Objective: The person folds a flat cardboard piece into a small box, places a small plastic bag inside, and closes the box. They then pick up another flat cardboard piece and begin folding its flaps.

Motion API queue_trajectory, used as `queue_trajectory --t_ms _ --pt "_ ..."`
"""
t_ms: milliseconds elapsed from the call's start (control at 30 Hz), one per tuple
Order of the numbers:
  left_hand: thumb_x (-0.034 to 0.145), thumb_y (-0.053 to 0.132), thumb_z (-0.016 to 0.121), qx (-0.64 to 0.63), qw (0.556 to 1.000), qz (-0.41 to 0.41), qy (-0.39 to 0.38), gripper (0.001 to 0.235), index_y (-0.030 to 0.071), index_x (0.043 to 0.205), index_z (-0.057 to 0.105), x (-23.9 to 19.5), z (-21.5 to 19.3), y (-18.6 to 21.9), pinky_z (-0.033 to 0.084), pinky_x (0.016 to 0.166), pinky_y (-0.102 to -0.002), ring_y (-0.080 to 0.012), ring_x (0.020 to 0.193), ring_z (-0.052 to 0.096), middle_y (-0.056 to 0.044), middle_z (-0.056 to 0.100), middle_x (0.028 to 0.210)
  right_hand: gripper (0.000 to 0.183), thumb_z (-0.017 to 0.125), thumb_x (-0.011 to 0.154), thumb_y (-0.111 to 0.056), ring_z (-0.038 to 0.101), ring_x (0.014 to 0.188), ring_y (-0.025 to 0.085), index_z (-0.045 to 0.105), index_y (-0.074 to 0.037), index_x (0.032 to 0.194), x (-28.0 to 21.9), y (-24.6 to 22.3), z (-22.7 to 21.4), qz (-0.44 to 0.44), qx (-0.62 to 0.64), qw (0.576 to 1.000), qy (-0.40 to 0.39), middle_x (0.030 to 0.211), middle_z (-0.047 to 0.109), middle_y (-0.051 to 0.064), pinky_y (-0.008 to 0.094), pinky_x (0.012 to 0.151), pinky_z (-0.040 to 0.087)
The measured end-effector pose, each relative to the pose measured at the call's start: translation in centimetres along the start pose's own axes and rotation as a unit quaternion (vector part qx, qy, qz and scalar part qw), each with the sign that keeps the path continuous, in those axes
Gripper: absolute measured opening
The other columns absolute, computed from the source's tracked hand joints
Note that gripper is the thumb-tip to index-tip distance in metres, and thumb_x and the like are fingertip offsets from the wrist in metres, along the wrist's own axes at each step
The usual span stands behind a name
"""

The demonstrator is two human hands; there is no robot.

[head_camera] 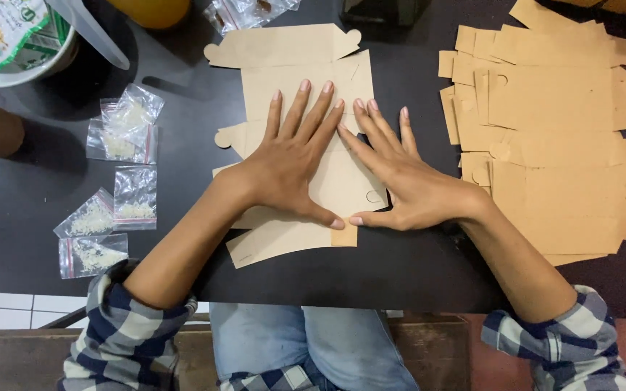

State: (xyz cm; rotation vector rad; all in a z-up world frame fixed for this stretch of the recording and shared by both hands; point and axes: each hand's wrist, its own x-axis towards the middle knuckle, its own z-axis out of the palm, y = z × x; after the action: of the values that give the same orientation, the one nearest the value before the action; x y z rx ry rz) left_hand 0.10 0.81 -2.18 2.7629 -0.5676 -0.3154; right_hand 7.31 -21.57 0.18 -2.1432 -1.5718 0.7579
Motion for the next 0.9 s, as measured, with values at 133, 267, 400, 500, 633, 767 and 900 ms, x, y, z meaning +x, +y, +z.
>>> queue_trajectory --t_ms 133,267,400,500,633,767,900 --pt "0.063 0.096 0.073 -0.002 1.000 -0.006 -0.011 0.159 0.004 0.159 -0.015 -0.1 -0.1 0.1 -0.018 0.115 -0.063 -0.0426 0.148 -0.028 -0.020 -0.021 0.166 0.124 0.072 0.084 -0.061 -0.031 0.151 0.037 -0.010 -0.008 0.161 0.2 -0.3 0.4 0.007 -0.014 1.000 0.015 0.165 -0.026 0.023 0.063 0.114 -0.026" --pt "0.062 0.097 0.071 0.009 1.000 -0.003 -0.004 0.159 0.003 0.160 -0.013 0.1 0.2 -0.1 -0.017 0.115 -0.064 -0.0432 0.148 -0.027 -0.020 -0.021 0.166 0.144 0.079 0.072 -0.074 -0.031 0.151 0.038 -0.013 -0.006 0.160 0.4 -0.7 0.6 0.022 -0.060 0.998 0.017 0.164 -0.027 0.025 0.063 0.114 -0.025" --pt "0.061 0.098 0.070 0.009 1.000 0.004 0.012 0.161 0.003 0.159 -0.013 0.1 0.5 -0.2 -0.017 0.115 -0.064 -0.0439 0.148 -0.026 -0.021 -0.020 0.166 0.151 0.077 0.067 -0.081 -0.032 0.150 0.040 -0.017 -0.005 0.159 0.5 -1.3 0.6 0.034 -0.081 0.996 0.013 0.163 -0.028 0.026 0.065 0.112 -0.025" --pt "0.060 0.097 0.072 0.005 1.000 -0.002 -0.004 0.162 0.004 0.159 -0.016 0.2 0.4 -0.2 -0.018 0.115 -0.064 -0.0435 0.148 -0.027 -0.021 -0.022 0.166 0.155 0.080 0.065 -0.081 -0.033 0.149 0.040 -0.017 -0.004 0.159 0.5 -1.6 0.5 0.047 -0.087 0.995 0.009 0.162 -0.029 0.027 0.065 0.112 -0.025" --pt "0.060 0.098 0.070 0.007 1.000 -0.001 0.002 0.161 0.003 0.159 -0.014 0.2 0.6 -0.2 -0.018 0.115 -0.064 -0.0439 0.148 -0.027 -0.021 -0.020 0.166 0.146 0.078 0.071 -0.075 -0.035 0.149 0.037 -0.016 -0.005 0.159 0.5 -1.2 0.3 0.043 -0.055 0.998 -0.001 0.163 -0.030 0.025 0.063 0.112 -0.027" --pt "0.061 0.098 0.070 0.008 1.000 -0.001 -0.002 0.160 0.003 0.159 -0.015 0.1 0.4 -0.1 -0.018 0.115 -0.064 -0.0438 0.148 -0.027 -0.021 -0.021 0.166 0.135 0.079 0.078 -0.064 -0.034 0.149 0.034 -0.013 -0.007 0.160 0.3 -0.6 0.3 0.033 -0.027 0.999 -0.003 0.163 -0.030 0.022 0.061 0.113 -0.027" --pt "0.062 0.096 0.070 0.004 1.000 -0.008 -0.013 0.159 0.004 0.159 -0.016 0.2 0.1 0.1 -0.019 0.114 -0.063 -0.0432 0.147 -0.029 -0.021 -0.022 0.166 0.127 0.074 0.083 -0.060 -0.034 0.150 0.036 -0.013 -0.009 0.160 0.1 -0.4 -0.2 0.017 0.011 1.000 -0.003 0.164 -0.029 0.022 0.062 0.113 -0.027"
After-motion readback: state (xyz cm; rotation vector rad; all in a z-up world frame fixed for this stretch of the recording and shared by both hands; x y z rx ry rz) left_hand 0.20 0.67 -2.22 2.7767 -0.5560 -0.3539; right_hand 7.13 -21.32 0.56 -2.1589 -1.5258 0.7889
